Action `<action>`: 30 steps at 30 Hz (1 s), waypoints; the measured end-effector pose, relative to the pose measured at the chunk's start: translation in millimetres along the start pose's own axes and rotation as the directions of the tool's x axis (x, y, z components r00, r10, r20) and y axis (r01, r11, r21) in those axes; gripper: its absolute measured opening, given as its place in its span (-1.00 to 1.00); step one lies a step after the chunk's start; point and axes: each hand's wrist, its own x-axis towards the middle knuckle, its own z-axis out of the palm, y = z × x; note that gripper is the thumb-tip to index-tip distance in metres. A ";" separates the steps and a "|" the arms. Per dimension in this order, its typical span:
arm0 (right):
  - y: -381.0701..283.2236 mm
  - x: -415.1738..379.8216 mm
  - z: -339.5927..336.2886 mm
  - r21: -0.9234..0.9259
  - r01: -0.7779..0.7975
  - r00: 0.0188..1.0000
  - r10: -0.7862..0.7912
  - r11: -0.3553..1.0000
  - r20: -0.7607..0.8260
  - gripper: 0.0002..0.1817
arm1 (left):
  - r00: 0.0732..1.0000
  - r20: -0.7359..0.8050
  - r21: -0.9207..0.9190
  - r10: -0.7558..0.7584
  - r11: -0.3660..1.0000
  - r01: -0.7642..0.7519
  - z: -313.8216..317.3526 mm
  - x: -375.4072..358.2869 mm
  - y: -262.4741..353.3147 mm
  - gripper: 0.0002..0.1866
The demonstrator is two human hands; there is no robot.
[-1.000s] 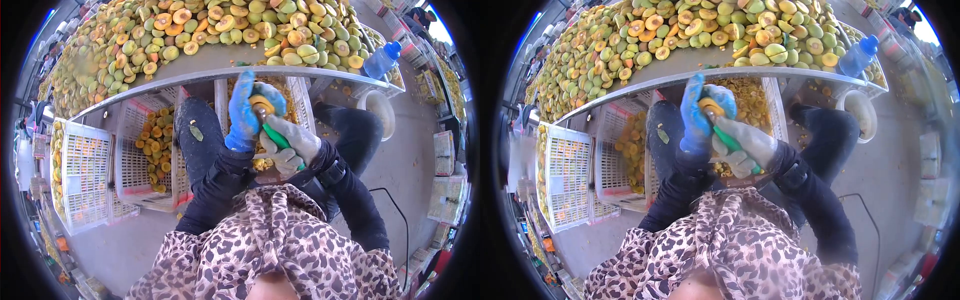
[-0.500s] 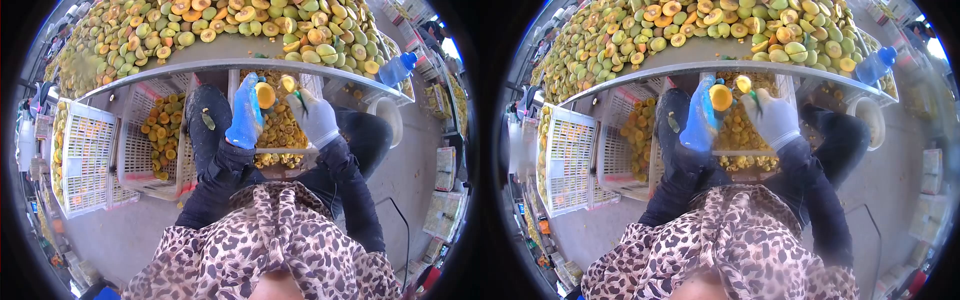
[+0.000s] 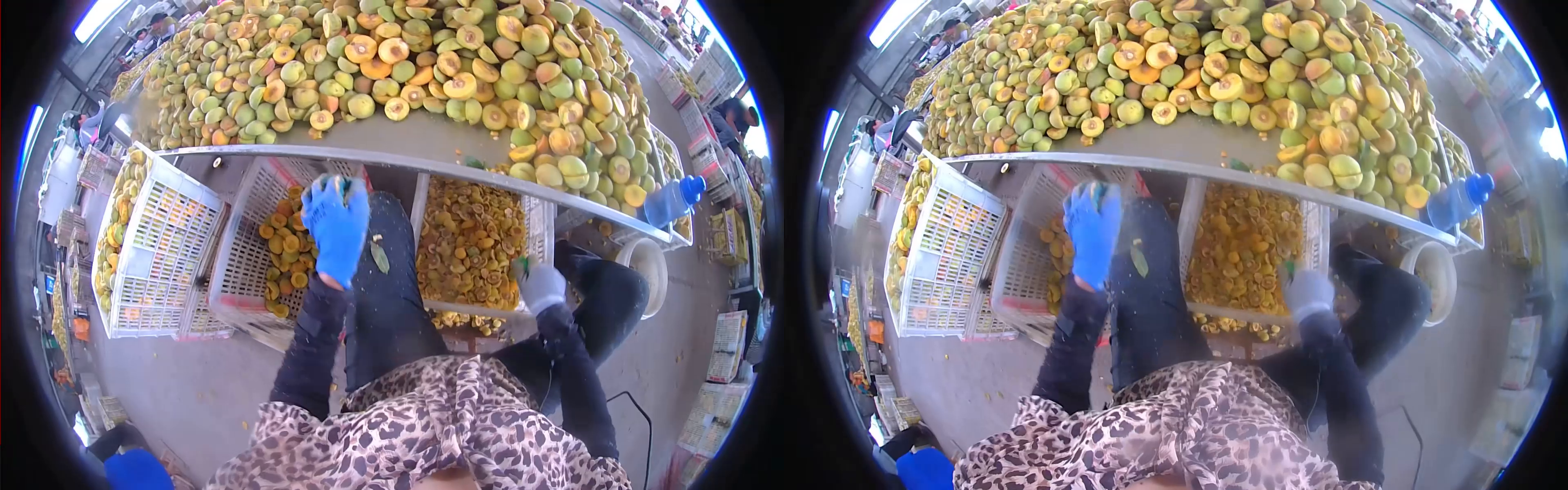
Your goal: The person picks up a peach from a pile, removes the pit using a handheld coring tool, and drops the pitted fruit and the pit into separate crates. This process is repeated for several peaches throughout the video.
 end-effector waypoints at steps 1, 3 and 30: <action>-0.3 -3.3 12.9 0.129 0.094 0.994 -0.085 0.987 -0.075 -0.57 | 0.995 -0.013 -0.021 0.095 0.995 -0.095 26.6 14.7 -31.1 -0.77; -16.0 -5.9 20.5 0.229 0.151 0.988 -0.149 0.962 -0.029 -0.58 | 0.989 0.022 -0.140 0.144 0.980 -0.140 55.5 50.2 -24.1 -0.74; -43.5 -1.0 -14.5 0.500 0.444 0.895 -0.351 0.743 -0.274 -0.80 | 0.499 0.783 -0.567 0.371 0.755 0.329 145.1 76.3 90.9 -0.57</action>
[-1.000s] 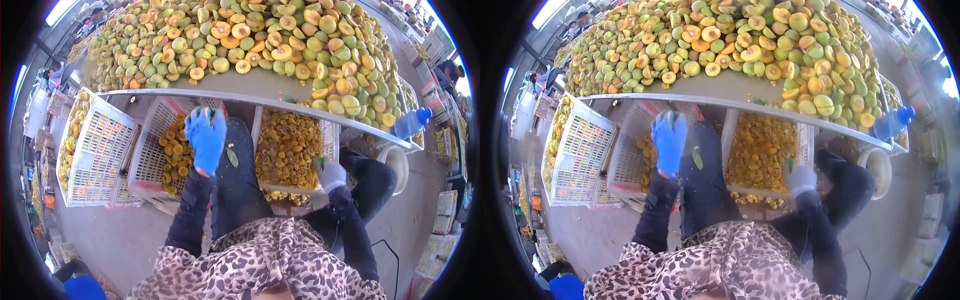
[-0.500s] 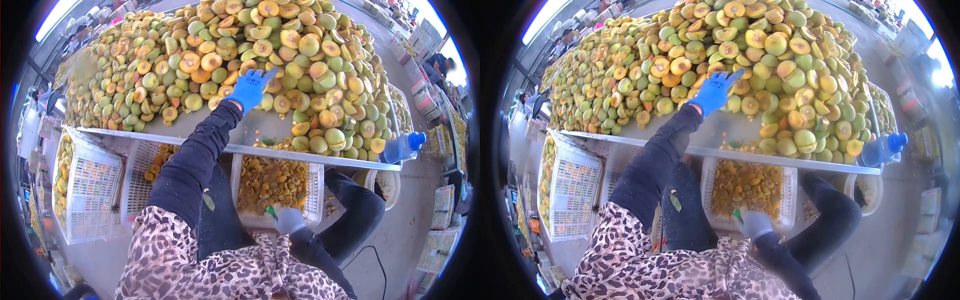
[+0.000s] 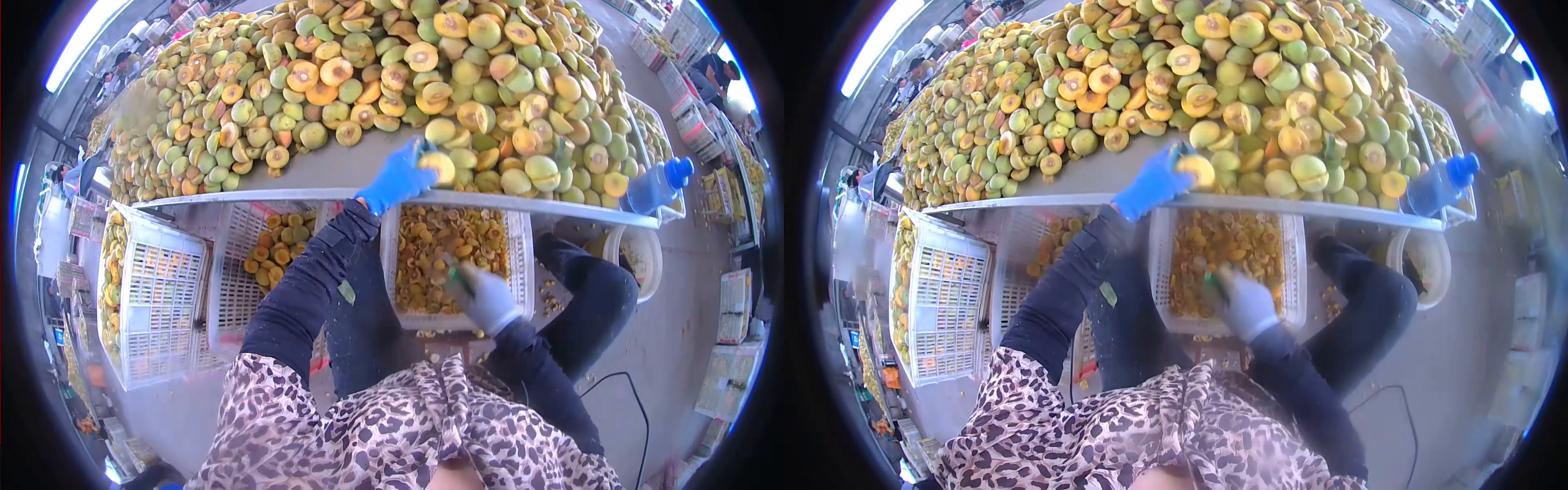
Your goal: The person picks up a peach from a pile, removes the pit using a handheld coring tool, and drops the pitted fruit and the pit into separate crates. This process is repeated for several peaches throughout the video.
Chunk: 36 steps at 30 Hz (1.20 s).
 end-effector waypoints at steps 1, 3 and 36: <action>-13.7 5.9 -16.5 0.137 -0.054 0.997 0.060 0.989 -0.042 -0.78 | 0.993 -0.117 -0.284 -0.029 0.959 -0.006 2.3 -0.5 2.6 -0.58; -33.9 18.5 -43.3 0.376 -0.129 0.981 0.174 0.918 -0.087 -0.75 | 0.963 -0.108 -0.599 -0.245 0.789 0.134 -7.2 -28.1 38.0 -0.63; -70.7 3.8 -54.9 0.059 0.032 0.999 -0.034 0.998 0.043 -0.51 | 0.747 -0.664 -0.431 0.026 0.804 -0.411 90.0 -118.2 53.1 -0.54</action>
